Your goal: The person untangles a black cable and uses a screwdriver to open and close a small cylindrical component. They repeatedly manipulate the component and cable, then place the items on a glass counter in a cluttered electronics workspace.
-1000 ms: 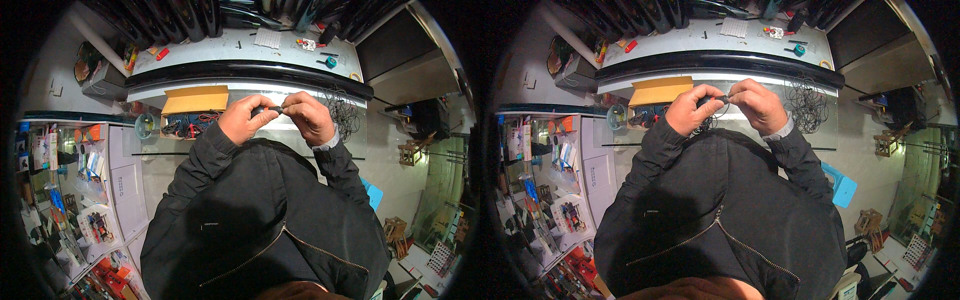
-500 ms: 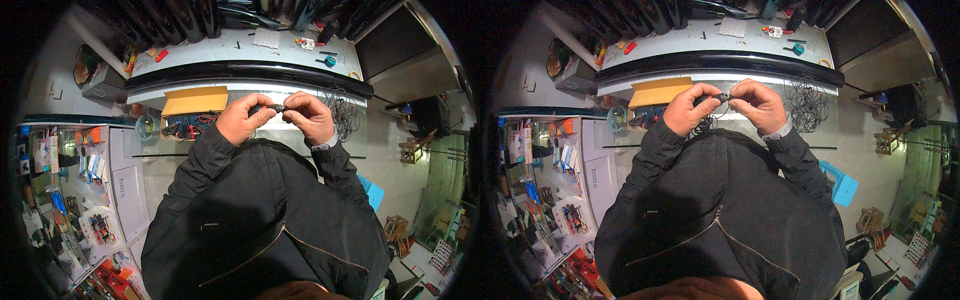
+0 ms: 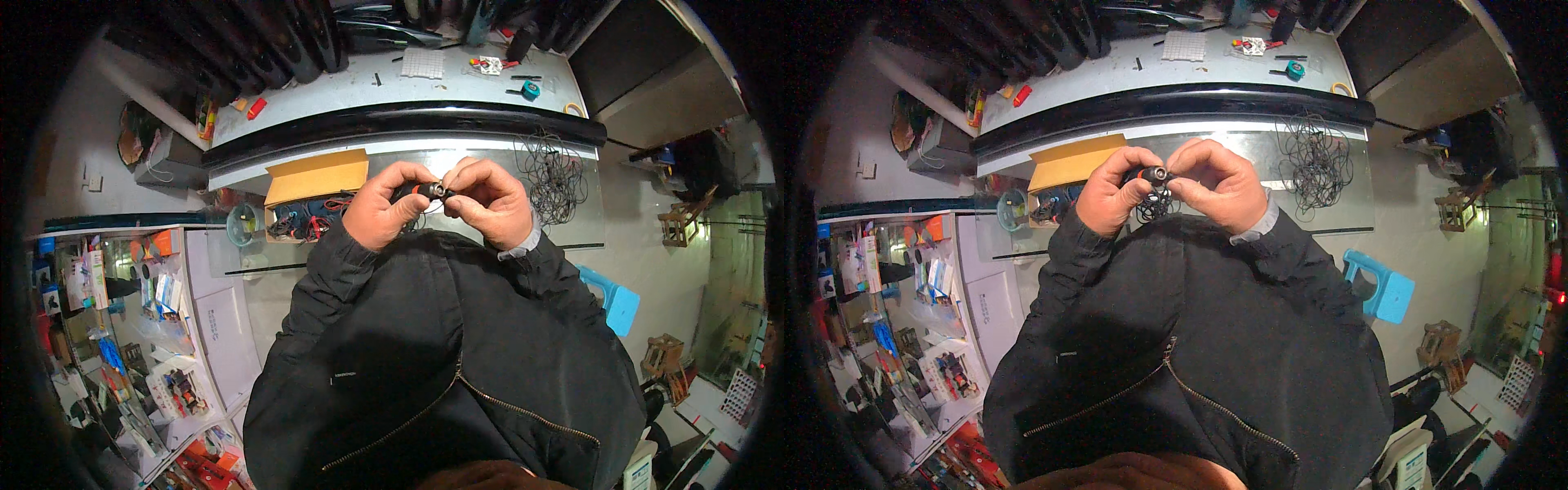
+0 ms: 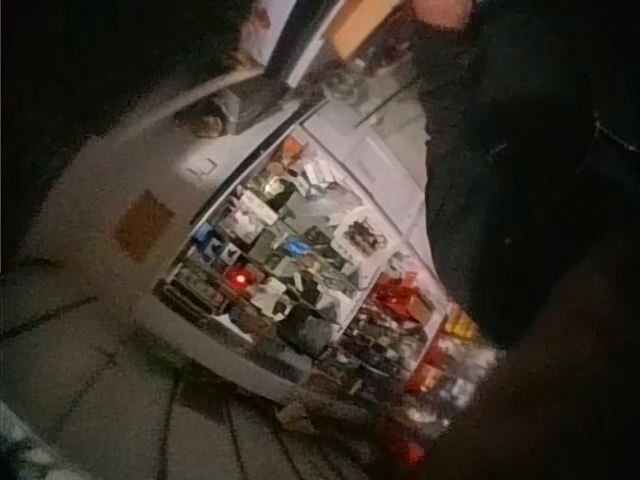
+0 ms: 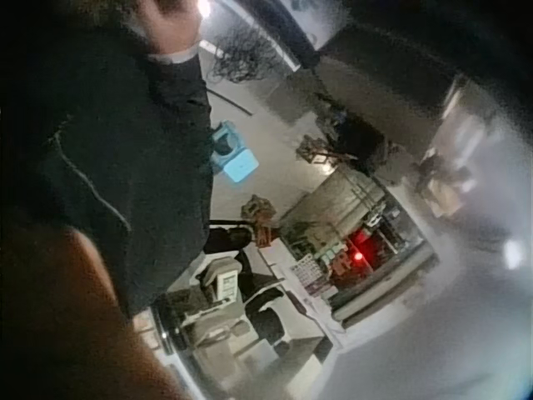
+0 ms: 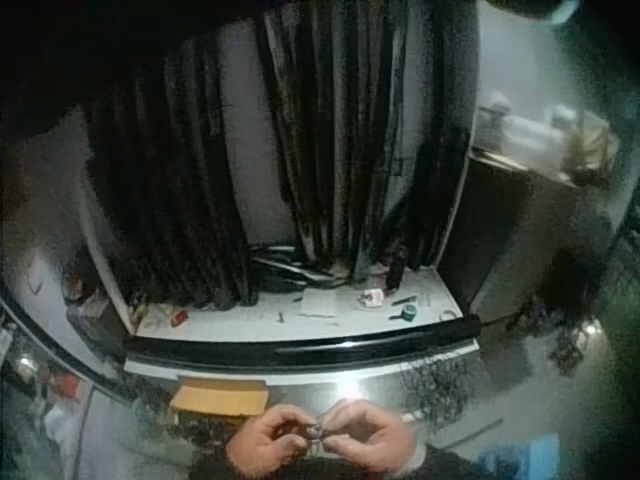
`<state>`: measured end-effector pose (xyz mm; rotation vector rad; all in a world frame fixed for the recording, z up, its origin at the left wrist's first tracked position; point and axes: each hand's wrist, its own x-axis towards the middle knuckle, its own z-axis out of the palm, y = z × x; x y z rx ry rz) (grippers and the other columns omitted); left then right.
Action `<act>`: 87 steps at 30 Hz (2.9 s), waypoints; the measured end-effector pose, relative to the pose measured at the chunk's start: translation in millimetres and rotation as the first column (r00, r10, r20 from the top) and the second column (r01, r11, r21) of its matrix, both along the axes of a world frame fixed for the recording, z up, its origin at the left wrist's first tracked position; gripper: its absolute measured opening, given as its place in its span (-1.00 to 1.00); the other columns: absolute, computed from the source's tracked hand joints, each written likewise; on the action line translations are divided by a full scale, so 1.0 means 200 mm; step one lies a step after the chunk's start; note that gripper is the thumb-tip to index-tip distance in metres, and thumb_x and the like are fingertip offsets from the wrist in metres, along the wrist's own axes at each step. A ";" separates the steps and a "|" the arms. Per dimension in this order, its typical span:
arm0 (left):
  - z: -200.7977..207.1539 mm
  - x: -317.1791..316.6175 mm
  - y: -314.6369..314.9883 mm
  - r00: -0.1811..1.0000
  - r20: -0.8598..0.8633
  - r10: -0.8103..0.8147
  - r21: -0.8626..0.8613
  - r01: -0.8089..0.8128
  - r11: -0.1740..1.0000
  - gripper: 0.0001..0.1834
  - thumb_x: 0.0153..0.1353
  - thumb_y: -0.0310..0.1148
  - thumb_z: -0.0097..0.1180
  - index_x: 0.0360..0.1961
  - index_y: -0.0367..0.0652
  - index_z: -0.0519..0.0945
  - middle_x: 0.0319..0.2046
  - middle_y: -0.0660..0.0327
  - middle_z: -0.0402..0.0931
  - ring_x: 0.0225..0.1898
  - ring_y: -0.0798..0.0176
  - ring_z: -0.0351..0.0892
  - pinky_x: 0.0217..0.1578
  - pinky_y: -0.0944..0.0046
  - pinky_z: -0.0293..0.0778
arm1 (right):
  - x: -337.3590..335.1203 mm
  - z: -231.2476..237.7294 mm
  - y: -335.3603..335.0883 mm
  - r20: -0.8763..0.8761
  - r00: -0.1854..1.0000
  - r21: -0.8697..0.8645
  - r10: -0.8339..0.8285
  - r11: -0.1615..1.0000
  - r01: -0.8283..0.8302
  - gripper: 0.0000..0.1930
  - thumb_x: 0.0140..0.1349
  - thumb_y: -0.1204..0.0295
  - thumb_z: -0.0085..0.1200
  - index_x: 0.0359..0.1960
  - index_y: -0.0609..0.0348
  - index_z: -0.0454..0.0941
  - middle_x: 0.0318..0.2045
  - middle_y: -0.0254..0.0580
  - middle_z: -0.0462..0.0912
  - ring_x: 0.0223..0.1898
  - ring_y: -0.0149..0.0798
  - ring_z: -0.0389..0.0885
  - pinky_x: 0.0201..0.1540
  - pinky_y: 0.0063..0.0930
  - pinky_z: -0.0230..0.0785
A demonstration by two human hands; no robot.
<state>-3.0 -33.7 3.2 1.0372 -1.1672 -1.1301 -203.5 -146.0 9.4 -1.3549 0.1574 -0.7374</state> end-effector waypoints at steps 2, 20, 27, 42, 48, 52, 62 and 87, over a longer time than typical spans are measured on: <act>0.00 0.00 0.00 1.000 -0.011 -0.006 -0.004 0.006 1.000 -0.58 0.44 -0.14 0.34 0.10 -0.23 0.57 -0.06 0.30 0.57 0.00 0.38 0.53 0.12 0.31 0.44 | 0.00 -0.01 0.01 0.029 1.000 0.004 -0.001 1.000 0.001 -0.81 0.36 0.70 0.19 -0.06 0.28 0.51 -0.11 -0.10 0.59 -0.21 -0.34 0.63 -0.16 -0.46 0.54; 0.14 0.02 -0.03 0.841 0.533 0.094 0.092 -0.168 0.981 -0.68 0.39 -0.30 0.36 0.05 -0.24 0.64 -0.15 0.23 0.69 -0.12 0.34 0.63 -0.02 0.31 0.52 | 0.02 -0.20 0.03 0.188 0.979 0.745 0.084 0.638 -0.198 -0.79 0.52 0.44 0.13 0.10 0.23 0.56 -0.24 -0.17 0.70 -0.32 -0.33 0.62 -0.21 -0.44 0.49; 0.11 0.02 -0.05 0.963 0.260 0.077 0.083 -0.102 0.991 -0.62 0.32 -0.29 0.45 0.06 -0.21 0.64 -0.10 0.23 0.67 -0.10 0.35 0.63 0.00 0.31 0.55 | 0.02 -0.22 0.02 0.268 0.957 0.705 0.107 0.656 -0.270 -0.76 0.48 0.45 0.21 0.11 0.22 0.58 -0.21 -0.10 0.72 -0.32 -0.29 0.68 -0.27 -0.43 0.53; 0.15 0.01 -0.09 0.901 0.430 0.060 -0.021 -0.056 0.998 -0.63 0.19 -0.46 0.49 0.02 -0.21 0.69 -0.14 0.20 0.63 -0.08 0.25 0.63 0.01 0.26 0.50 | 0.04 -0.21 0.00 0.199 0.976 0.674 0.086 0.711 -0.200 -0.82 0.39 0.54 0.29 -0.03 0.24 0.62 -0.19 -0.06 0.73 -0.32 -0.30 0.72 -0.26 -0.44 0.60; 0.14 0.01 -0.09 0.895 0.435 0.096 -0.053 -0.082 0.995 -0.67 0.15 -0.48 0.49 -0.07 -0.21 0.68 -0.16 0.20 0.63 -0.10 0.25 0.63 -0.02 0.25 0.51 | 0.06 -0.19 0.00 0.175 0.980 0.657 0.098 0.729 -0.190 -0.83 0.36 0.56 0.32 -0.07 0.26 0.64 -0.19 -0.09 0.74 -0.32 -0.35 0.71 -0.27 -0.49 0.59; 0.15 0.02 -0.09 0.896 0.436 0.088 -0.047 -0.075 0.996 -0.72 0.15 -0.49 0.47 -0.14 -0.21 0.66 -0.18 0.20 0.62 -0.12 0.24 0.62 -0.04 0.25 0.51 | 0.06 -0.19 0.00 0.155 0.982 0.661 0.109 0.727 -0.185 -0.85 0.37 0.56 0.31 -0.07 0.26 0.64 -0.21 -0.08 0.76 -0.33 -0.35 0.71 -0.27 -0.50 0.58; 0.14 0.03 -0.07 0.904 0.416 0.097 -0.025 -0.096 0.995 -0.82 0.27 -0.44 0.40 -0.19 -0.22 0.62 -0.19 0.23 0.59 -0.15 0.28 0.57 -0.06 0.27 0.47 | 0.07 -0.16 0.02 0.114 0.986 0.652 0.119 0.740 -0.164 -0.83 0.39 0.57 0.29 -0.03 0.28 0.67 -0.23 -0.11 0.76 -0.32 -0.35 0.71 -0.28 -0.50 0.58; 0.16 0.01 -0.04 0.822 0.548 0.155 -0.118 -0.108 0.987 -0.76 0.15 -0.52 0.45 -0.19 -0.20 0.64 -0.20 0.19 0.62 -0.16 0.21 0.64 -0.09 0.23 0.52 | 0.05 -0.16 0.05 0.132 0.981 0.684 0.141 0.704 -0.193 -0.79 0.41 0.54 0.26 0.03 0.27 0.62 -0.16 -0.10 0.75 -0.23 -0.33 0.74 -0.16 -0.46 0.61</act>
